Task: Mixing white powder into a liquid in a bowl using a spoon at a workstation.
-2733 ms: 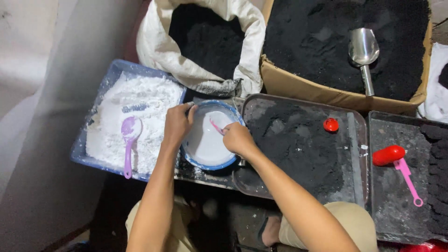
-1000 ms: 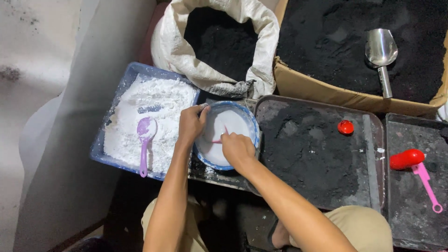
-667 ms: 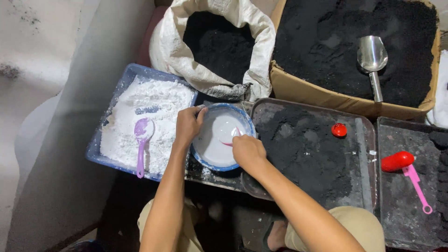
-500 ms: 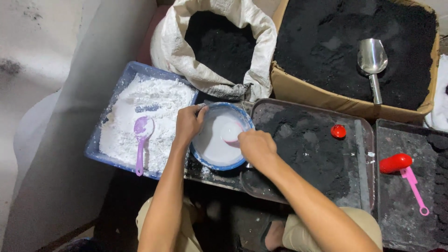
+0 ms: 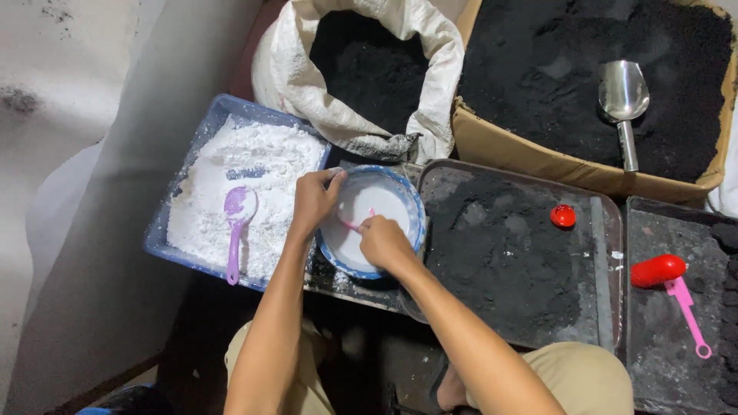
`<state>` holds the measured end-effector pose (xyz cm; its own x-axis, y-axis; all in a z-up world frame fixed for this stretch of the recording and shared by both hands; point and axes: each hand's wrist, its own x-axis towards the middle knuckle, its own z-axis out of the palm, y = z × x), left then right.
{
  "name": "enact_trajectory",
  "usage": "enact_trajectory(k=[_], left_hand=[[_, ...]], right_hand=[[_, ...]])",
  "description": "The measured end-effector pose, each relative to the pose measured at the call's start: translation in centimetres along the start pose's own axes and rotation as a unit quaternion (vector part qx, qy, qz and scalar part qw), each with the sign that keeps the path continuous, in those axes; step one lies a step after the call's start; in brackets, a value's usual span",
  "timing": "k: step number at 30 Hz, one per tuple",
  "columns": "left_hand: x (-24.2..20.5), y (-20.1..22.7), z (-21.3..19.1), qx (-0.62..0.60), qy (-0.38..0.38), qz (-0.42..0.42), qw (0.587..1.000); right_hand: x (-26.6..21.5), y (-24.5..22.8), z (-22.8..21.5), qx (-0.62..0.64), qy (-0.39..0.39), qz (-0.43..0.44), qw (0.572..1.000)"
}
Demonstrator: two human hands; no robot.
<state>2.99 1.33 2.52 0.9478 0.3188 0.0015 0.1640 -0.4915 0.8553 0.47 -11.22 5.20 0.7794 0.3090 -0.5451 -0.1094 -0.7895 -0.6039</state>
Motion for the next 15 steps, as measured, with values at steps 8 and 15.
enact_trajectory(k=[8,15], left_hand=[[-0.1,-0.6,0.1,0.035,0.009,0.008,0.999],[-0.2,0.5,-0.4,0.059,0.004,0.039,0.997]], right_hand=[[-1.2,1.6,1.2,-0.185,-0.039,-0.09,0.978],[-0.4,2.6,-1.3,-0.392,0.065,-0.245,0.884]])
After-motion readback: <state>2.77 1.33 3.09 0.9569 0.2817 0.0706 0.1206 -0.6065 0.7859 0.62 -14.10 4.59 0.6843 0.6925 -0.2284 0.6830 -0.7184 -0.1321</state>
